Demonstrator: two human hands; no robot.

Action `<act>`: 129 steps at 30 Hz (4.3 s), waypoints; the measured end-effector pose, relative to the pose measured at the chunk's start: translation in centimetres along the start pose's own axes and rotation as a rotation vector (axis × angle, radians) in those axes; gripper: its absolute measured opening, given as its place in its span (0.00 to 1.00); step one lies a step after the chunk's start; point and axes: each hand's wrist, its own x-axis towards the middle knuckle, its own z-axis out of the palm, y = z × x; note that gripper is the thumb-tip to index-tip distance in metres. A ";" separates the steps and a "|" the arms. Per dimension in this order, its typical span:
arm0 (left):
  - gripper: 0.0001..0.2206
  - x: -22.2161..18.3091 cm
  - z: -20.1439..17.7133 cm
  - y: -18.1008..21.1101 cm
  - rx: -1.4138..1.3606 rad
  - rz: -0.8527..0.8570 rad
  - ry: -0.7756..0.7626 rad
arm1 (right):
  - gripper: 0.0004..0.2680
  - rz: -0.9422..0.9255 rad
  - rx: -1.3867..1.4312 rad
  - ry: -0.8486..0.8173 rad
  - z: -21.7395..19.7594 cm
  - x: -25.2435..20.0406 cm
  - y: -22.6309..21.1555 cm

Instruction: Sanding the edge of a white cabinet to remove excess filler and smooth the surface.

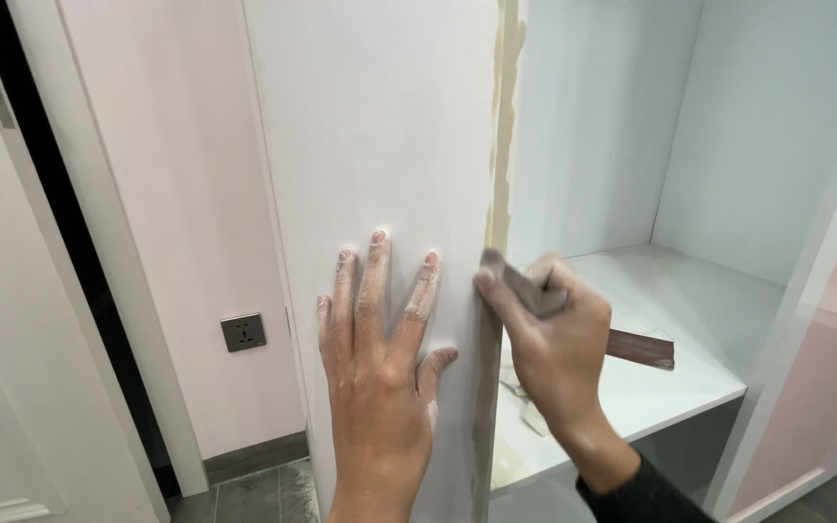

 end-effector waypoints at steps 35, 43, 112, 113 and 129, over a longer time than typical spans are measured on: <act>0.45 -0.2 0.0 -0.1 -0.054 -0.018 -0.020 | 0.26 0.118 0.168 -0.017 0.6 1.7 0.0; 0.43 -0.3 0.2 -0.1 -0.065 -0.006 -0.010 | 0.22 0.469 0.199 -0.063 -0.8 -4.9 4.6; 0.39 -0.5 1.1 -0.8 -0.096 -0.027 0.001 | 0.22 -0.711 0.038 -0.145 -0.5 3.9 4.2; 0.40 -0.6 1.1 -0.8 -0.097 -0.025 -0.009 | 0.20 -0.741 -0.007 -0.199 -1.2 1.5 5.9; 0.43 -0.5 0.7 -0.7 -0.078 -0.007 -0.008 | 0.18 -0.717 -0.122 -0.235 -2.4 4.0 6.4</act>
